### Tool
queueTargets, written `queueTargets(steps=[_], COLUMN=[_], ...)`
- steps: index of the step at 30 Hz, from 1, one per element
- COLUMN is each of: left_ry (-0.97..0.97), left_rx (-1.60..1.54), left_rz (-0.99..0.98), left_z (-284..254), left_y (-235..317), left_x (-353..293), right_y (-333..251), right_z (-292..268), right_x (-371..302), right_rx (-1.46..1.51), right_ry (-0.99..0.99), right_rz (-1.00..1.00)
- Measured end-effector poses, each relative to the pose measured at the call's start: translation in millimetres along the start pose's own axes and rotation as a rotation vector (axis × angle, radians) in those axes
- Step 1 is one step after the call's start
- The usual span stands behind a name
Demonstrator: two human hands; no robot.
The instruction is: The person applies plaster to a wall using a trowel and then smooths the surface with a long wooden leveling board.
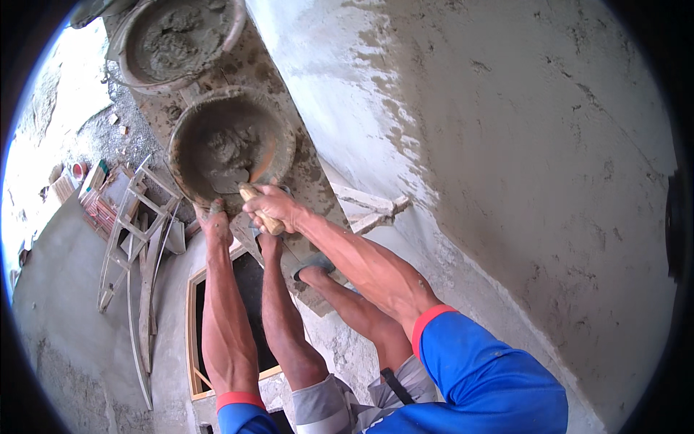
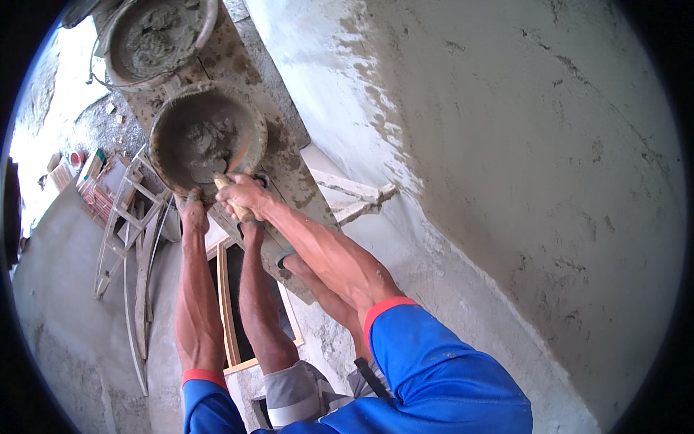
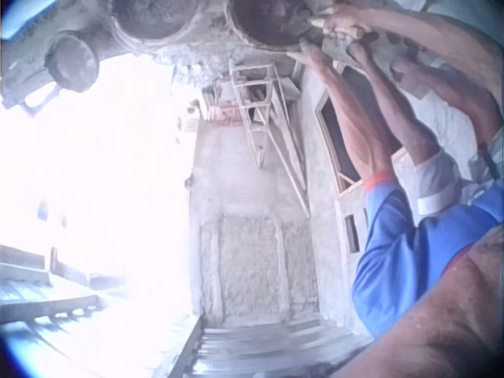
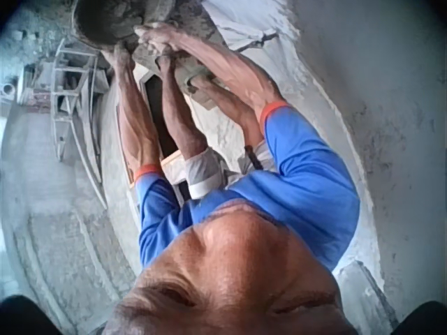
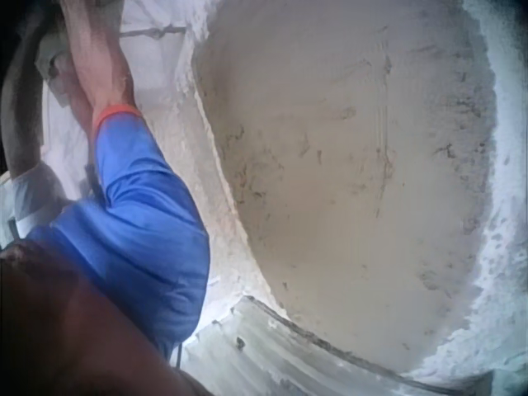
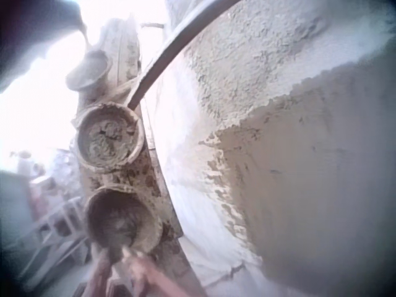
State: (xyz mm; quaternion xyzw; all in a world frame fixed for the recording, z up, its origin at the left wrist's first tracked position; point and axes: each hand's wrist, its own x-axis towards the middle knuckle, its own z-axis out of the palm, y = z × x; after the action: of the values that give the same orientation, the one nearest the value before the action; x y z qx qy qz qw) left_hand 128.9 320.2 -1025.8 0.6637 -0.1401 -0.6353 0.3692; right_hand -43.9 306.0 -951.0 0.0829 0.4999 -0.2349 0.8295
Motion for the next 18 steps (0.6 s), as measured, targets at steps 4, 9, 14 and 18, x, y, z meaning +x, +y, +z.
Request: queueTargets(steps=[4, 9, 14, 18], left_ry=[-0.045, -0.022, -0.02, 0.032], left_rx=[0.014, 0.121, 0.184, 0.308], left_rz=[-0.078, -0.009, 0.186, 0.107], left_z=[15.8, -8.3, 5.7, 17.0], left_y=[29.5, 24.9, 12.1, 20.6], left_x=[-1.8, 9.4, 10.9, 10.6], right_y=[-4.8, -48.9, -118.8, -114.7], right_z=[3.4, 19.2, 27.7, 22.8], right_x=[-16.4, -47.1, -78.7, -30.4], right_rx=[-0.054, -0.937, -1.772, -1.962], right_ry=[0.045, 0.2, 0.322, 0.413], right_rz=[-0.048, -0.197, -0.501, -0.517])
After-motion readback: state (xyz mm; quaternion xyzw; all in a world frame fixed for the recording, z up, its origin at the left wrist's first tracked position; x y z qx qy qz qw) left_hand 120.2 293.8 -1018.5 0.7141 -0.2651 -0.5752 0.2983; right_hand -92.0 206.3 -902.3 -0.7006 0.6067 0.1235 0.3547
